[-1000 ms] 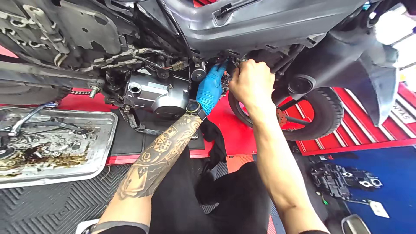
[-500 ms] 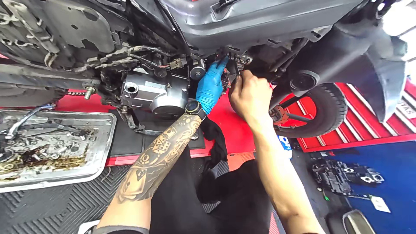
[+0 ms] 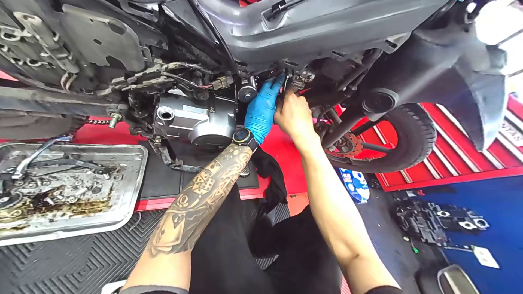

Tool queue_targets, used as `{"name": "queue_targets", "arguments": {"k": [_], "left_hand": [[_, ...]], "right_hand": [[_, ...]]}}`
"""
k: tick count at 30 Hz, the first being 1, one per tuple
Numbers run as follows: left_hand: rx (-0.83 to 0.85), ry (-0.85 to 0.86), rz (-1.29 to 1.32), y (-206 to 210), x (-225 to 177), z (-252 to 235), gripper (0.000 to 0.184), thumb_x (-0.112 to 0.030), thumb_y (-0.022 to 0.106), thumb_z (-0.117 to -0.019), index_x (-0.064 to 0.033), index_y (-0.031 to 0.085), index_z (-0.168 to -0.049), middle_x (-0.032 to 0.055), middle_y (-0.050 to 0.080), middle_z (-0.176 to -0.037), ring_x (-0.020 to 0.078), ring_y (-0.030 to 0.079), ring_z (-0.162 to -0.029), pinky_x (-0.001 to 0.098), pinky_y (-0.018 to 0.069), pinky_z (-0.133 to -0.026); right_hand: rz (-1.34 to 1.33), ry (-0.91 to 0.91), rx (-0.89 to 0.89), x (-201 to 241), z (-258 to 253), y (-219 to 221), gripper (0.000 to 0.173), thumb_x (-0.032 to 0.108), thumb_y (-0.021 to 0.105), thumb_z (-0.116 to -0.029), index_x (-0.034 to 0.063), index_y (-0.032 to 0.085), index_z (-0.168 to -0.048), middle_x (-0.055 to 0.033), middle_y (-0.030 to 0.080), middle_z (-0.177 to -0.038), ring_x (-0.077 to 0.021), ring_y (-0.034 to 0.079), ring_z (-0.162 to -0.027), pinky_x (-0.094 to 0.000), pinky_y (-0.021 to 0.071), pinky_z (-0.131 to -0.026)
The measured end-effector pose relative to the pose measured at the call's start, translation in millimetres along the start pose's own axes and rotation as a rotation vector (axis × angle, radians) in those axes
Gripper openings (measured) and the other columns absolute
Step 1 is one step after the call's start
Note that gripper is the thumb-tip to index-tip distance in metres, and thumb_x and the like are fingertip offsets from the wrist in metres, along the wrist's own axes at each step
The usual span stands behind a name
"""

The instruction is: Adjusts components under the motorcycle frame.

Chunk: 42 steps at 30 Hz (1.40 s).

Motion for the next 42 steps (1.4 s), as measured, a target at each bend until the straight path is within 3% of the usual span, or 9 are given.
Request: {"name": "queue_targets", "arguments": {"k": [3,7,14,20,23,26,31,38,42], "left_hand": [[-0.011,-0.020,-0.002,-1,-1,1,0.056,0.005,0.054,-0.0939,-0.0125,0.058,-0.147,0.0141,0.061,-0.143,0.0247,0.061,-0.130,0.0361,0.0504,-0.108],[-0.064,-0.002,-0.002,-1,1,0,0.059,0.008,0.049,-0.0929,-0.0141,0.060,-0.146,0.0140,0.063,-0.139,0.0263,0.065,-0.124,0.0383,0.0540,-0.103],[-0.041,-0.007,-0.006,-1,1,-1,0.053,0.004,0.046,-0.0979,-0.0133,0.060,-0.145,0.0133,0.063,-0.140,0.0244,0.064,-0.126,0.0356,0.0521,-0.105],[0.006,-0.051,-0.015,1,3,1,0.052,0.003,0.050,-0.0963,-0.0136,0.061,-0.144,0.0150,0.062,-0.141,0.0270,0.064,-0.125,0.0394,0.0529,-0.104],[-0.004,-0.004,0.002,0,1,-1,0.054,0.003,0.053,-0.0961,-0.0125,0.057,-0.148,0.0152,0.061,-0.141,0.0265,0.062,-0.127,0.0376,0.0516,-0.106],[0.018,-0.021,-0.010,3,1,1,0.053,0.001,0.050,-0.0991,-0.0153,0.056,-0.150,0.0119,0.059,-0.146,0.0235,0.060,-0.132,0.0360,0.0494,-0.109],[-0.017,-0.029,-0.012,0,2,-1,0.059,0.006,0.048,-0.0947,-0.0167,0.057,-0.149,0.0124,0.062,-0.142,0.0248,0.063,-0.127,0.0384,0.0528,-0.104],[-0.003,-0.035,-0.009,1,2,-1,0.054,0.004,0.045,-0.0979,-0.0140,0.059,-0.146,0.0133,0.061,-0.144,0.0263,0.063,-0.127,0.0388,0.0526,-0.105],[-0.007,-0.031,-0.001,1,3,1,0.051,0.002,0.050,-0.0967,-0.0130,0.061,-0.144,0.0145,0.062,-0.141,0.0271,0.065,-0.123,0.0404,0.0541,-0.102]], "right_hand": [[-0.005,-0.036,-0.013,-6,5,4,0.028,0.022,0.055,-0.0985,0.0018,0.062,-0.116,-0.0203,0.070,-0.094,-0.0402,0.071,-0.092,-0.0584,0.0553,-0.073],[0.070,-0.094,-0.195,-5,38,-35,0.026,0.025,0.046,-0.1048,0.0047,0.062,-0.103,-0.0177,0.065,-0.077,-0.0401,0.069,-0.075,-0.0553,0.0499,-0.055],[0.133,-0.074,-0.105,9,15,-74,0.028,0.027,0.054,-0.0952,0.0050,0.066,-0.084,-0.0186,0.068,-0.085,-0.0395,0.069,-0.085,-0.0595,0.0490,-0.062],[0.145,-0.031,-0.075,21,13,-70,0.025,0.025,0.060,-0.0914,0.0009,0.066,-0.089,-0.0229,0.068,-0.092,-0.0437,0.069,-0.090,-0.0624,0.0493,-0.066],[0.014,-0.038,-0.026,6,0,-16,0.027,0.022,0.058,-0.0953,-0.0026,0.065,-0.106,-0.0249,0.069,-0.097,-0.0441,0.070,-0.094,-0.0629,0.0538,-0.073],[-0.076,-0.117,-0.042,-10,-7,14,0.030,0.025,0.048,-0.1046,0.0016,0.062,-0.117,-0.0202,0.070,-0.094,-0.0391,0.071,-0.093,-0.0582,0.0561,-0.078],[0.125,-0.093,-0.194,-14,22,-29,0.036,0.033,0.039,-0.1058,0.0070,0.064,-0.102,-0.0164,0.067,-0.079,-0.0397,0.071,-0.080,-0.0571,0.0512,-0.060],[0.151,-0.079,-0.083,11,10,-69,0.029,0.028,0.053,-0.0970,0.0040,0.065,-0.085,-0.0205,0.067,-0.087,-0.0414,0.069,-0.086,-0.0609,0.0490,-0.063],[0.153,-0.039,-0.087,19,14,-63,0.027,0.024,0.056,-0.0953,-0.0001,0.066,-0.090,-0.0242,0.068,-0.091,-0.0443,0.069,-0.089,-0.0624,0.0504,-0.066]]}}
Point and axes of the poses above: each hand's wrist, its own z-axis away from the middle knuckle, its own y-axis out of the palm, x = y × z, the point moved 10 cm from there along -z, towards the middle knuckle
